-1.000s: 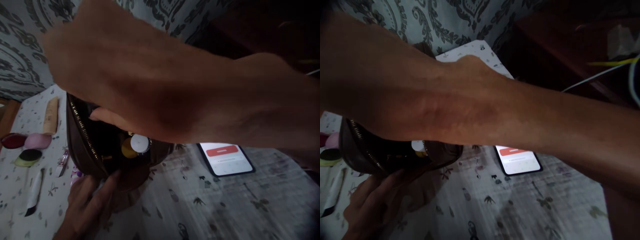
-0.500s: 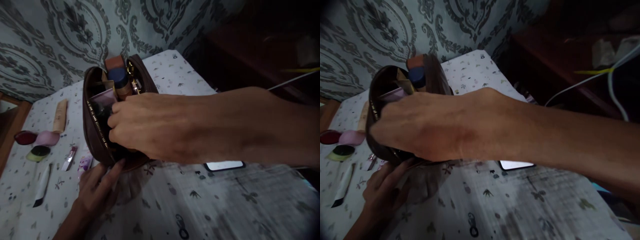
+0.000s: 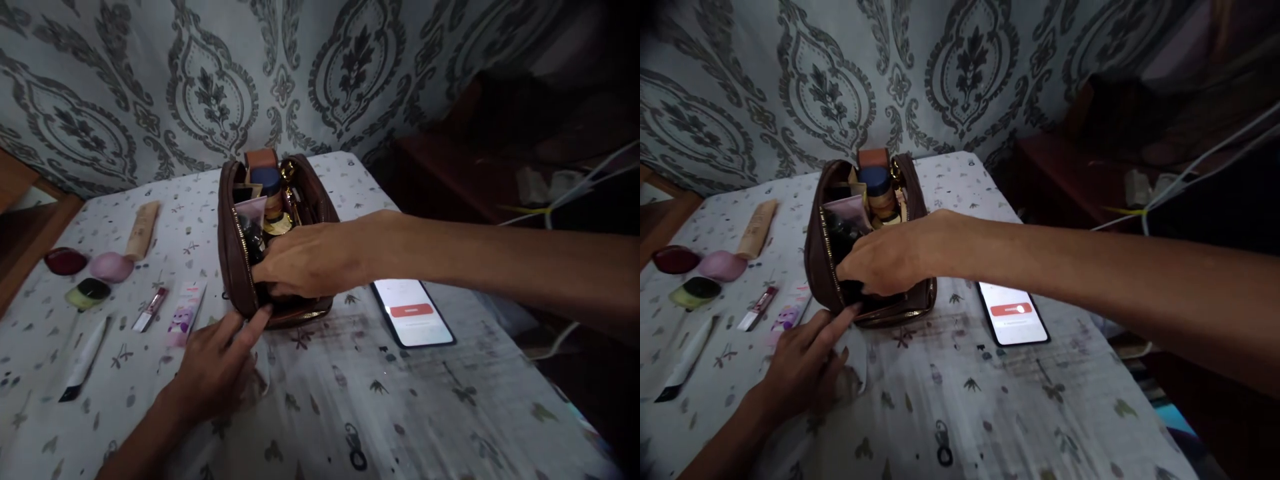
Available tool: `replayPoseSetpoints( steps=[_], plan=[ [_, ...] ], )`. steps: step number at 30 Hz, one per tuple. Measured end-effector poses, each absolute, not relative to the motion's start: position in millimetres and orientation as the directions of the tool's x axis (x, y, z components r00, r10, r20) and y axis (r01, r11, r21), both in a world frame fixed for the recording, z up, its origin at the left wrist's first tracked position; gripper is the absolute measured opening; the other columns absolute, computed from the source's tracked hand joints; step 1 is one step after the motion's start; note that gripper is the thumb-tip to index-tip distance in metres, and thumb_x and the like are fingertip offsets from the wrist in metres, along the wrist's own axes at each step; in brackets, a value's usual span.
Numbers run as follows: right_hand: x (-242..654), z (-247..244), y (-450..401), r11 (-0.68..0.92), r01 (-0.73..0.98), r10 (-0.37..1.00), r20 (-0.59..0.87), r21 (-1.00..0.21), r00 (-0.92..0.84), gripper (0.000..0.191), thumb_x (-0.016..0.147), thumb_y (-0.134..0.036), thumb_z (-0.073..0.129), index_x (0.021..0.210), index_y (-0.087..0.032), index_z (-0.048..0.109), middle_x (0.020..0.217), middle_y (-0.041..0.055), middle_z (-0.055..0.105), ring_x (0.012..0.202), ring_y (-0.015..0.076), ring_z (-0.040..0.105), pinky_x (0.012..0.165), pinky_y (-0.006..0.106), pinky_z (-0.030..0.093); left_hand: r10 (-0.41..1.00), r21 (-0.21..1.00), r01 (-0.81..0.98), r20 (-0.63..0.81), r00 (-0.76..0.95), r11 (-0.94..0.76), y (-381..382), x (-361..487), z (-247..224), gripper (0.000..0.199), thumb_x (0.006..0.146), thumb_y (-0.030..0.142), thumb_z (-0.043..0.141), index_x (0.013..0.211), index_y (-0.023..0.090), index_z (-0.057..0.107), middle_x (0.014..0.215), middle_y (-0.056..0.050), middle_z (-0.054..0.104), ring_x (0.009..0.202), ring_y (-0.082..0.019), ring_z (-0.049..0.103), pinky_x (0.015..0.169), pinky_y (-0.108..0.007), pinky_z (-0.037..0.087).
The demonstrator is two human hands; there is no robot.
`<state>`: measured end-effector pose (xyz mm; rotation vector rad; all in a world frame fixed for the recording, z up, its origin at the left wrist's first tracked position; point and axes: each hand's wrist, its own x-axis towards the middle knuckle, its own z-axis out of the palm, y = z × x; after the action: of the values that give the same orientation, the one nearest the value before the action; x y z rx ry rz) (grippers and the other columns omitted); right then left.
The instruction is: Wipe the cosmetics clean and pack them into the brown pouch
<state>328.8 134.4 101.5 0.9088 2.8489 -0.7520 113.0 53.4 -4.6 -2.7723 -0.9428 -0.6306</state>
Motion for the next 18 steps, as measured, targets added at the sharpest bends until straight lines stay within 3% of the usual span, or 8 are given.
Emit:
replayPoseSetpoints(
  steps=[3,6,13,18],
  plan=[
    [328.1,102.4,140.2,0.664,0.533,0.554,-0.133,-0.525,-0.822,0.021,0.076,0.001,0.073,0.082,-0.019,0.072,0.081,-0.0078,0.073,0.082,0.0089,0.066,0.077,0.020,0.049,0.539,-0.005,0.603,0.443,0.716,-0.797,53.6,112.7,-6.0,0.054,0.093,0.015,0.040,0.147,0.013,0.039,0.080,0.000,0.053,0.058,-0.013,0.052,0.051,-0.024,0.040],
    [324.5,101.2,148.1,0.643,0.510,0.506,-0.183,-0.572,-0.843,0.022,0.074,0.000,0.075,0.078,-0.021,0.074,0.077,-0.0088,0.072,0.077,0.0093,0.065,0.070,0.019,0.048,0.532,-0.019,0.605,0.452,0.715,-0.796,54.5,112.8,-7.1,0.055,0.095,0.015,0.039,0.149,0.014,0.035,0.080,0.000,0.053,0.058,-0.013,0.052,0.050,-0.024,0.040],
    [317.3,95.4,151.8,0.670,0.508,0.421,-0.286,-0.541,-0.861,0.027,0.078,-0.003,0.070,0.103,-0.011,0.076,0.087,-0.0002,0.073,0.080,0.0113,0.062,0.066,0.020,0.044,0.539,0.010,0.603,0.461,0.705,-0.798,55.0,111.8,-10.0,0.056,0.093,0.013,0.041,0.149,0.016,0.037,0.081,-0.001,0.055,0.059,-0.012,0.055,0.052,-0.022,0.043],
    [320.2,89.6,151.3,0.671,0.434,0.422,-0.173,-0.601,-0.890,0.024,0.079,0.004,0.062,0.094,-0.010,0.074,0.085,0.0015,0.072,0.077,0.0114,0.062,0.066,0.021,0.042,0.562,0.063,0.604,0.455,0.691,-0.794,53.8,108.2,-14.1,0.058,0.091,0.011,0.044,0.148,0.018,0.041,0.079,-0.001,0.057,0.060,-0.011,0.056,0.054,-0.021,0.043]
  ],
)
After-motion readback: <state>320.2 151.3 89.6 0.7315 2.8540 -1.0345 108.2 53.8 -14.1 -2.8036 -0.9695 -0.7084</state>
